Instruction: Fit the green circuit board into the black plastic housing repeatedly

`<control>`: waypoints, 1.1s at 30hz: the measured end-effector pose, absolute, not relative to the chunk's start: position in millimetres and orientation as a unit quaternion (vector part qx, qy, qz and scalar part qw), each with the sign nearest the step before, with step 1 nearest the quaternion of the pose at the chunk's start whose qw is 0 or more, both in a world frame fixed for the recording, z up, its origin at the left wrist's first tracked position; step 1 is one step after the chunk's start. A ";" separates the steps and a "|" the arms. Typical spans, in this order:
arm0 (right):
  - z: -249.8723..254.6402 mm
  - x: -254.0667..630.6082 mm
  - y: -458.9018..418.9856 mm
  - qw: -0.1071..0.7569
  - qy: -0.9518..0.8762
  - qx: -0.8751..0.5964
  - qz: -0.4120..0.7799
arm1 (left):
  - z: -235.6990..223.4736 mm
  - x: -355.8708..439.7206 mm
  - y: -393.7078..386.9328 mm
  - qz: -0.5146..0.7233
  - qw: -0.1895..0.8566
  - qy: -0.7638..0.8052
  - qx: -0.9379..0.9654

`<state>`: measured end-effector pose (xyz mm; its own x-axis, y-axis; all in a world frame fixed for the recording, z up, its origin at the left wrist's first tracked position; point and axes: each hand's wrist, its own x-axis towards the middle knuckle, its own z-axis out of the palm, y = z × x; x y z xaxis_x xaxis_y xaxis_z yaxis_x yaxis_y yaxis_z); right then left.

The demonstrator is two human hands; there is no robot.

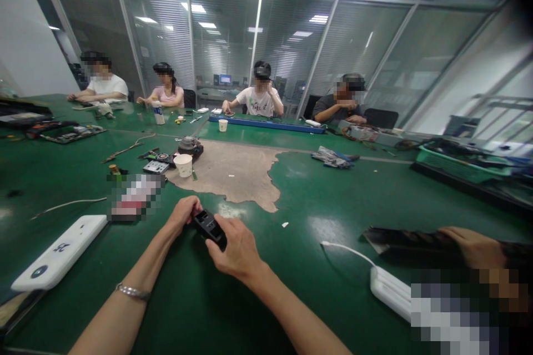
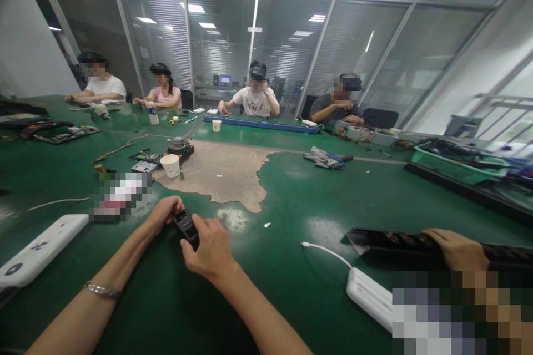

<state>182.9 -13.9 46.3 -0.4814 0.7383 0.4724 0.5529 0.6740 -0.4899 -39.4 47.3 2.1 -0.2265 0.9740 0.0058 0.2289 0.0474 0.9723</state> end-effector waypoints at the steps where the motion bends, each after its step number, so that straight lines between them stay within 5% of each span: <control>1: 46.7 182.5 -14.5 0.339 -0.849 -0.381 0.137 | 1.0 -39.4 47.3 0.484 0.383 0.612 0.495; 16: 33.0 178.7 -17.5 0.314 -0.851 -0.393 0.150 | 0.7 -32.5 43.8 0.439 0.355 0.629 0.534; 25: 56.5 196.4 12.6 0.442 -0.778 -0.406 0.186 | 5.5 -30.8 33.9 0.461 0.353 0.609 0.540; 33: 9.5 212.1 45.7 0.385 -0.782 -0.475 0.123 | 4.1 -36.0 39.5 0.477 0.374 0.609 0.510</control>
